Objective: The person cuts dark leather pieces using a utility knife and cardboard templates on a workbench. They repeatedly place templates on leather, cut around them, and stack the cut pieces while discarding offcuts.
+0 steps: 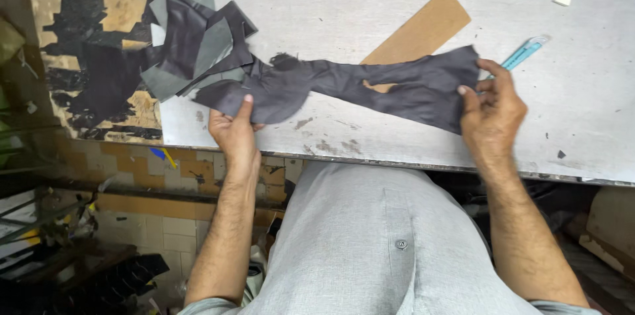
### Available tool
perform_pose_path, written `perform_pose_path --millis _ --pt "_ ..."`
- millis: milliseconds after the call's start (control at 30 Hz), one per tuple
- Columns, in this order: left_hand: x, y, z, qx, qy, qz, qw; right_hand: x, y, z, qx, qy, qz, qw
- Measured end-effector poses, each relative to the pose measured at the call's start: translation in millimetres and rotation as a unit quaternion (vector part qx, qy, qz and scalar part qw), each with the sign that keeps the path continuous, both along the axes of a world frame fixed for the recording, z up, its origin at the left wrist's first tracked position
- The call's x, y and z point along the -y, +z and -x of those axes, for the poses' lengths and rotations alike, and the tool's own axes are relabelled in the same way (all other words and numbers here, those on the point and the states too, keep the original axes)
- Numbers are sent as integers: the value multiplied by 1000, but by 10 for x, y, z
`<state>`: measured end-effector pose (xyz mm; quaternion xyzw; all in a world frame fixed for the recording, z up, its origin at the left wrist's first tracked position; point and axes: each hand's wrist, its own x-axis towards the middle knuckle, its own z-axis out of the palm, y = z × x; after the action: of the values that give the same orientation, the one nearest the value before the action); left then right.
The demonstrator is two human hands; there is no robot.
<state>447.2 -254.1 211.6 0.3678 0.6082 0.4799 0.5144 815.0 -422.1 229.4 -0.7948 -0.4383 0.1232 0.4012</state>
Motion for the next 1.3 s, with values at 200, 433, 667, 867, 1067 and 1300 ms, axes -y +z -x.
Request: perform_pose_path --millis 200,433,667,867,1067,1300 --pt "135 -8 -39 -71 -97 4 993 376 -57 -470 43 -6 82 996" --pt "157 25 -63 -109 -123 -62 984 494 153 -426 71 -29 184 980" --pt "251 15 -75 -135 -171 -92 972 565 460 -343 57 -32 278 958" --pt "272 -68 10 -33 -126 -97 987 547 367 -382 -8 -8 137 991" --pt "217 127 646 -52 -34 -241 969 188 199 -128 -34 49 -8 998" --pt "372 15 934 -85 -6 -145 986 -414 13 -4 146 160 -8 976"
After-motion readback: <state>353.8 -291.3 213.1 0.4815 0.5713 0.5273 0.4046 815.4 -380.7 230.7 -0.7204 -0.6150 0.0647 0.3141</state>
